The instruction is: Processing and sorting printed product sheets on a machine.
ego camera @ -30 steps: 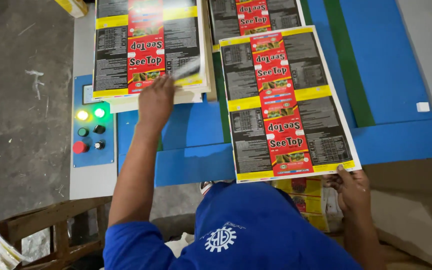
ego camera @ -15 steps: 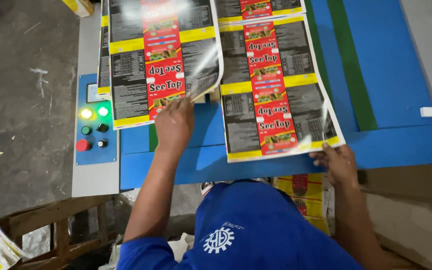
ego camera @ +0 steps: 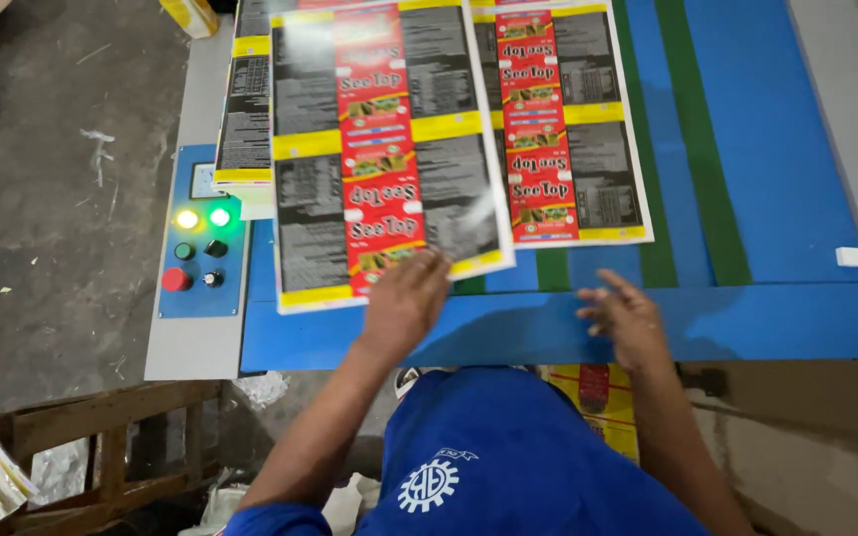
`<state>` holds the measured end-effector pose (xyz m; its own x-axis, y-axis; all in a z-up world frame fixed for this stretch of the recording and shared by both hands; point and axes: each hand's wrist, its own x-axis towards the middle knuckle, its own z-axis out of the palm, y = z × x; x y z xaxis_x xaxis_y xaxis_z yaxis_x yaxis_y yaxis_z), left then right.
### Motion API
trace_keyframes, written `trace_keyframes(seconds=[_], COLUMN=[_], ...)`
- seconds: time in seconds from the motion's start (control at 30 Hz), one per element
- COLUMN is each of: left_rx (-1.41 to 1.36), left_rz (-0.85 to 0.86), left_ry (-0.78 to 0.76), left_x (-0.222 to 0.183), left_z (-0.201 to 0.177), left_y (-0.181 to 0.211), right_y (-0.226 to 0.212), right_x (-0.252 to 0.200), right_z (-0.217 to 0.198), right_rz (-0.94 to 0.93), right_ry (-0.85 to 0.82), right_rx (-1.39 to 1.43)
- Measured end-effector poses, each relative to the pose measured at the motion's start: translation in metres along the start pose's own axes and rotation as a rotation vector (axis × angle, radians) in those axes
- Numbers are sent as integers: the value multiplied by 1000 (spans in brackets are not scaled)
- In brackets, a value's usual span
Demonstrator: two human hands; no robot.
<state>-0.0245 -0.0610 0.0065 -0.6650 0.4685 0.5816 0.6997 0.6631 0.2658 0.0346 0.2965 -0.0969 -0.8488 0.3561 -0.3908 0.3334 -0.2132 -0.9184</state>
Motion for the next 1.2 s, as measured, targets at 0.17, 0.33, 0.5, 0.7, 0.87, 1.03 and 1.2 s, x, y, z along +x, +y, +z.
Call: trace_keyframes(seconds=[0.17,0.33,0.5,0.7,0.87,1.03,1.2], left_rx=[9,-128,32,229,462,466,401], left_rz=[53,172,10,-151,-78,-98,4], left_ry=[-139,-124,-141,-24,-84,-142,-196], left_x=[-11,5,38,50,37,43,71], left_z=[44,42,26,14,22,22,-2], left_y=[45,53,-24,-117,-126,-150,-160], right_y=[-31,-19,-10,0,15,13,31], right_x=[-46,-49,-62,-84,-92,-104,-95], right_z=[52,45,6,-43,-83,-92,-108], right_rz=[45,13,-139,-218,-210,-187,-108], right_ry=[-400,-435,-142,-23,31,100,126], right_rx=[-58,140,187,175,203,197,154])
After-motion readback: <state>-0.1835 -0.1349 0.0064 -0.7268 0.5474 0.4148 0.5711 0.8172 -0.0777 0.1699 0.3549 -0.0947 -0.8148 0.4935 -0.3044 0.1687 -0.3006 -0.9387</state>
